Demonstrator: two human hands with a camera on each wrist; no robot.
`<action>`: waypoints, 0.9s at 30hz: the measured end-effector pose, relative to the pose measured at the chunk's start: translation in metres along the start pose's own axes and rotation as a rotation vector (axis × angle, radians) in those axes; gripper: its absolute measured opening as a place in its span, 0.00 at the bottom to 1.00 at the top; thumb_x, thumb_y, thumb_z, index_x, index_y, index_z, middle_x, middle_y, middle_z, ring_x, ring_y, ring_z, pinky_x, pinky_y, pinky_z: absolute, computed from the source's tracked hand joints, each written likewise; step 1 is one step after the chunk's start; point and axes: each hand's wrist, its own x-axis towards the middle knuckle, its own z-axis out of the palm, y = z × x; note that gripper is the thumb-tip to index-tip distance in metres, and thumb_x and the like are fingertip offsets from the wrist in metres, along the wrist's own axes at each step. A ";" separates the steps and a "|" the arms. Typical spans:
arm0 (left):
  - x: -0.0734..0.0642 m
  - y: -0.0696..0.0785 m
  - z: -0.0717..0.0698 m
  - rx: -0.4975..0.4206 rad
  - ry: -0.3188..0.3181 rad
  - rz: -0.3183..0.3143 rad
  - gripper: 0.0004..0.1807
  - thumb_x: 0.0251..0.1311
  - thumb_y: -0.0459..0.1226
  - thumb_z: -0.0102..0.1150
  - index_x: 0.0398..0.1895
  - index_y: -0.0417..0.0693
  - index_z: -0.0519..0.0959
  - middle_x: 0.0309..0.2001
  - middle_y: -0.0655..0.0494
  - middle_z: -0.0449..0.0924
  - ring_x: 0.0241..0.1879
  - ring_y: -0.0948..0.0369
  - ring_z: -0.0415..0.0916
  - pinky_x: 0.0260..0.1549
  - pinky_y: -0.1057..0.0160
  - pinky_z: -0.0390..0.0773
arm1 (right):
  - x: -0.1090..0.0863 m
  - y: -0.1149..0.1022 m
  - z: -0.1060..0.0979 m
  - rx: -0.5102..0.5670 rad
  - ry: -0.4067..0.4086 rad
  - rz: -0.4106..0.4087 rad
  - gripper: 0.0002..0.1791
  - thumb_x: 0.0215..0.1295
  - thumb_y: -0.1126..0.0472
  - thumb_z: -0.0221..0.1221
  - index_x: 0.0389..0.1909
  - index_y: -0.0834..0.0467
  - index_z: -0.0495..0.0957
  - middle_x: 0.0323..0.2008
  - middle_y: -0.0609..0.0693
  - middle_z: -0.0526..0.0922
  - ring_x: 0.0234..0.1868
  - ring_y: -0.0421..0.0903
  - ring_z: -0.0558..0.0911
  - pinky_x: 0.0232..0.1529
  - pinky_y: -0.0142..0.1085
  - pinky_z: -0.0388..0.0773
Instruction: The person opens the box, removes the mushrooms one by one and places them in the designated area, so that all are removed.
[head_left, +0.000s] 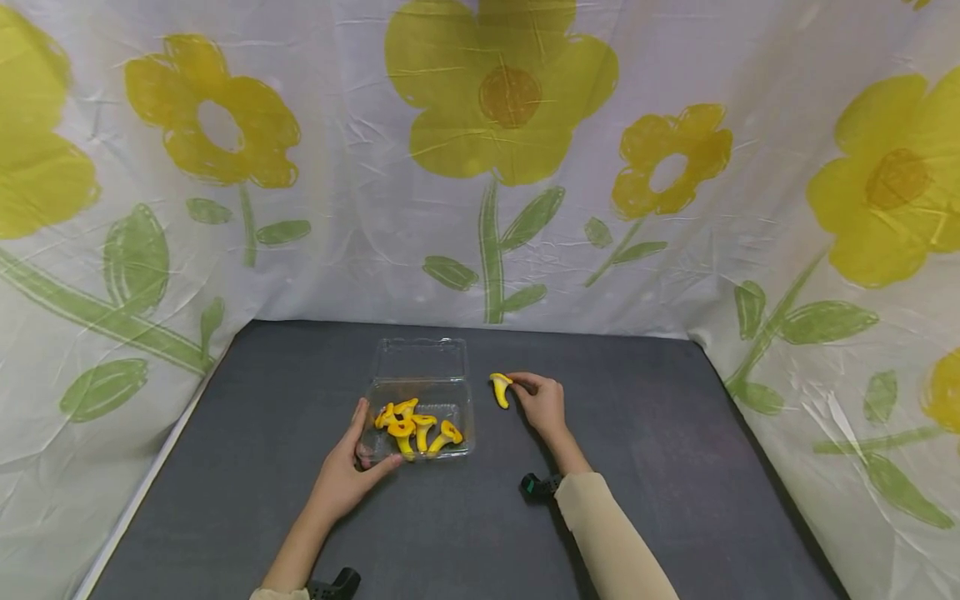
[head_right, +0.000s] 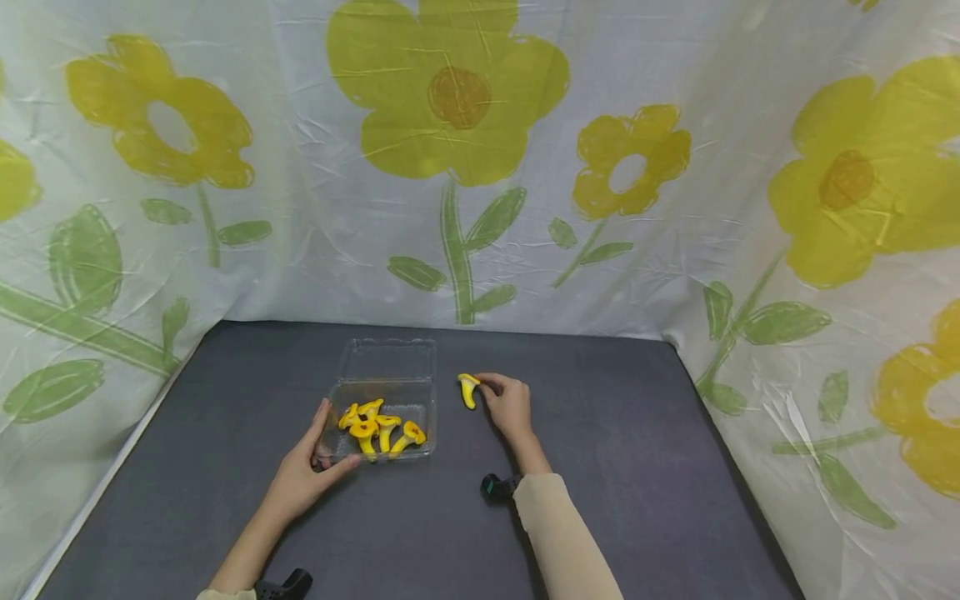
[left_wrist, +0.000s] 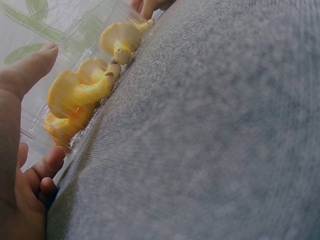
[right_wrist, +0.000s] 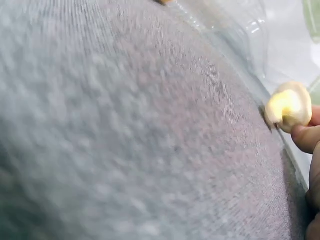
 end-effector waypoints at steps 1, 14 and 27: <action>0.000 -0.001 0.000 0.001 0.000 0.001 0.65 0.60 0.55 0.77 0.89 0.55 0.42 0.87 0.51 0.44 0.28 0.62 0.66 0.30 0.63 0.69 | -0.001 0.000 0.000 0.005 0.000 -0.006 0.09 0.67 0.66 0.71 0.46 0.55 0.94 0.41 0.53 0.93 0.14 0.30 0.49 0.23 0.31 0.55; 0.000 -0.001 -0.001 0.002 -0.010 -0.003 0.64 0.60 0.55 0.77 0.89 0.55 0.42 0.87 0.52 0.42 0.28 0.62 0.66 0.30 0.64 0.69 | -0.009 -0.002 0.001 -0.007 0.010 -0.022 0.10 0.66 0.65 0.73 0.46 0.54 0.93 0.40 0.53 0.93 0.11 0.28 0.50 0.19 0.30 0.54; 0.001 0.000 -0.001 0.011 -0.002 -0.001 0.64 0.61 0.55 0.77 0.89 0.55 0.42 0.87 0.51 0.44 0.28 0.63 0.66 0.30 0.64 0.69 | -0.005 0.000 0.001 -0.035 -0.001 -0.013 0.11 0.66 0.64 0.73 0.49 0.54 0.93 0.42 0.53 0.93 0.11 0.29 0.49 0.20 0.30 0.55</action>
